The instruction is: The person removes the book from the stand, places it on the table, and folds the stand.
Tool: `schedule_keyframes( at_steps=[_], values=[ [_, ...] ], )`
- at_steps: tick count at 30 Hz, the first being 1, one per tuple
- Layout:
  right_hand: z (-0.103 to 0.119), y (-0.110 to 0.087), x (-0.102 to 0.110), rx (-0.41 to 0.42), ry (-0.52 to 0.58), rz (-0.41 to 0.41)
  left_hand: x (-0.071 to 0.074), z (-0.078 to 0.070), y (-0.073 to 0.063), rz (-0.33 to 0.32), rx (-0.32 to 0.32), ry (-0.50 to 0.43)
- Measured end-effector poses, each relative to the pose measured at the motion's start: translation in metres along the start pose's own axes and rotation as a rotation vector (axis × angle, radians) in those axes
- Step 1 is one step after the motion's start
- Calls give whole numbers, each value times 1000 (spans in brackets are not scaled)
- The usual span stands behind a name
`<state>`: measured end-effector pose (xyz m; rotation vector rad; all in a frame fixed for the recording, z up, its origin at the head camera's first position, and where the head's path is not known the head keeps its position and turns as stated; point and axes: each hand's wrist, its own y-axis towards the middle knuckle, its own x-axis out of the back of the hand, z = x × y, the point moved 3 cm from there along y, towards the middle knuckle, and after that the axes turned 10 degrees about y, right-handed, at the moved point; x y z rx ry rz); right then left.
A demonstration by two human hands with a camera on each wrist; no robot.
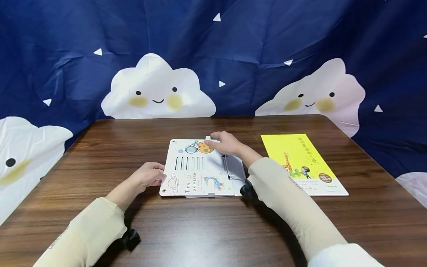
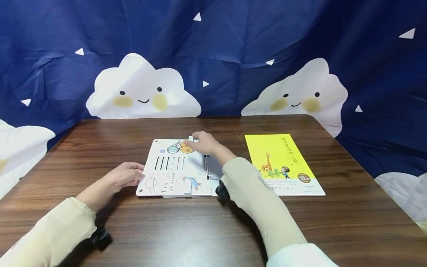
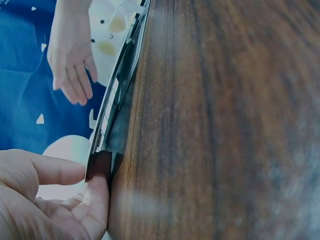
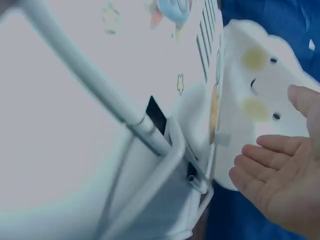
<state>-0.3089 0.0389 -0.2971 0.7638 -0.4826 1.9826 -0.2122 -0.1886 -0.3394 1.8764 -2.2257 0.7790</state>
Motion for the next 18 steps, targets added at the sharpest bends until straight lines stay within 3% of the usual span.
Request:
schedule_keyframes(
  at_steps=[4, 7, 18],
  values=[
    [-10, 14, -4, -78, 154, 16, -1, 0, 0, -3, 11, 10],
    [-16, 22, -9, -101, 199, 29, -1, 1, 0, -2, 13, 18],
    [-20, 33, -18, -110, 114, 66, 0, -1, 1, -5, 18, 14]
  ],
)
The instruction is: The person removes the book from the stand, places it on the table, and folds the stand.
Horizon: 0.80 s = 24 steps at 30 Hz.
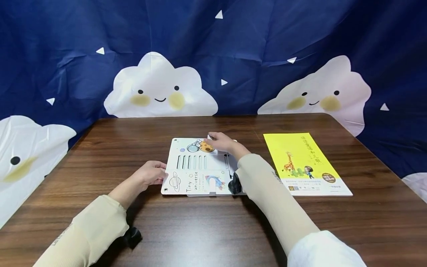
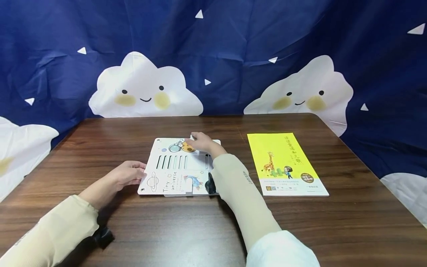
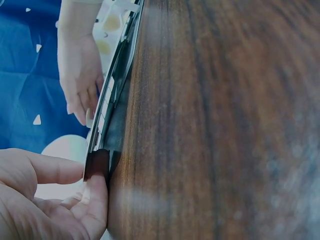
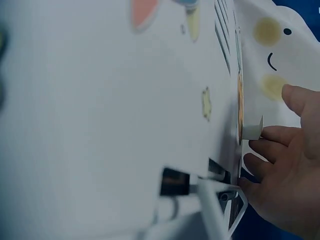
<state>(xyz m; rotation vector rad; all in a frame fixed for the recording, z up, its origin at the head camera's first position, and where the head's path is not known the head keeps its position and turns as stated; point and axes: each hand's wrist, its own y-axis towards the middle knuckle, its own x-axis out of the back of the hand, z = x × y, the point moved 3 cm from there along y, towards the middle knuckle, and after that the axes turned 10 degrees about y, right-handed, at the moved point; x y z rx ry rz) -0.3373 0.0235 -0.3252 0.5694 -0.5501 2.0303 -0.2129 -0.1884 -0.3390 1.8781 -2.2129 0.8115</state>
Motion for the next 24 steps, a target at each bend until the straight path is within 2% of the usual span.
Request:
schedule_keyframes(
  at_steps=[14, 18, 21, 24],
  values=[
    [-5, -2, -1, 12, -17, -34, -2, -2, 3, -16, 9, 15],
    [-5, -3, -3, 12, -24, -26, -3, -2, 2, -16, 34, 17],
    [-3, -5, -3, 18, -60, -28, -3, -4, 2, -15, 51, 57],
    [0, -9, -1, 41, -144, -45, -2, -8, 1, -32, 66, 142]
  ],
)
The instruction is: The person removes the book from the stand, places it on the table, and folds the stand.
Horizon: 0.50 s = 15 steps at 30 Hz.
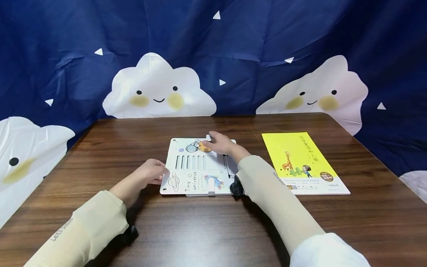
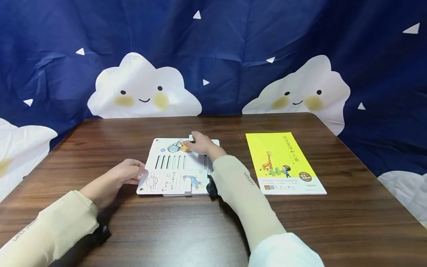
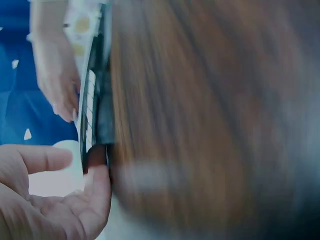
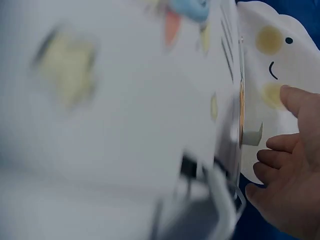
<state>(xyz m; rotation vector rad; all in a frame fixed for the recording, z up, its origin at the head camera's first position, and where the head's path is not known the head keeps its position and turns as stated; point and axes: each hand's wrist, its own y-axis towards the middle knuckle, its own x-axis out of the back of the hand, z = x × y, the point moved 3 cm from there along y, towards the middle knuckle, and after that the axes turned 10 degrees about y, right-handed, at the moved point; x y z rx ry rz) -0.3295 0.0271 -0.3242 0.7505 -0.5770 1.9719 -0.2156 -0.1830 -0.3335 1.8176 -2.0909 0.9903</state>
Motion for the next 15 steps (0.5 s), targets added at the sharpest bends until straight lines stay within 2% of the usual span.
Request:
schedule_keyframes(
  at_steps=[5, 12, 15],
  values=[
    [3, -6, 6, 24, -121, 1, 3, -6, -3, -53, 8, 144],
    [7, -22, 17, 66, -237, 22, 17, -21, -13, -190, -126, 494],
    [8, -30, 24, 72, -286, 17, 25, -32, -15, -230, -178, 562]
  ],
)
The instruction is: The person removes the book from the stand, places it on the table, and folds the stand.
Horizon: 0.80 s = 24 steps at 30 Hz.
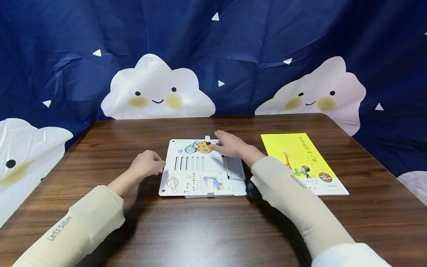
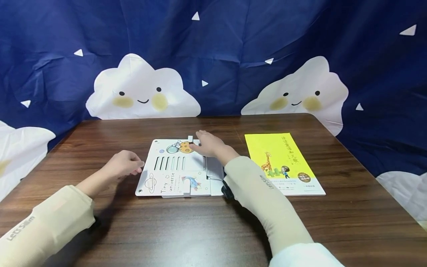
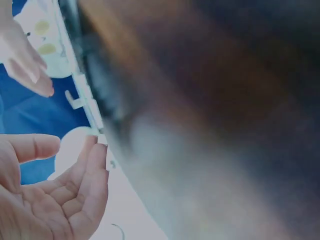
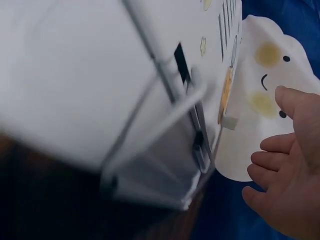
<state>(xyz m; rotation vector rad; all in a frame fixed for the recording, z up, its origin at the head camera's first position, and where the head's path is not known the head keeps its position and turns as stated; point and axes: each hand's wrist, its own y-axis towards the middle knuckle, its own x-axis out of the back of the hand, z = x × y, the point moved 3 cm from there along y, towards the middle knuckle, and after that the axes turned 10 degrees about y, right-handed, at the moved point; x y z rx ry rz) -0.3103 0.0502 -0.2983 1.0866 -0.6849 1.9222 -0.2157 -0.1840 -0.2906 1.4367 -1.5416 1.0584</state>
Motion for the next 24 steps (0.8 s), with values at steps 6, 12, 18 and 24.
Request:
schedule_keyframes(
  at_steps=[6, 12, 18, 24],
  values=[
    [0, -15, 16, -4, -53, -25, 18, -16, 8, -71, -113, 34],
    [2, -25, 34, 0, -103, -57, 28, -37, 13, -160, -202, 81],
    [0, -32, 42, -2, -123, -84, 35, -47, 20, -189, -216, 118],
    [-8, -35, 42, 8, -148, -133, 31, -47, 36, -195, -235, 273]
  ],
)
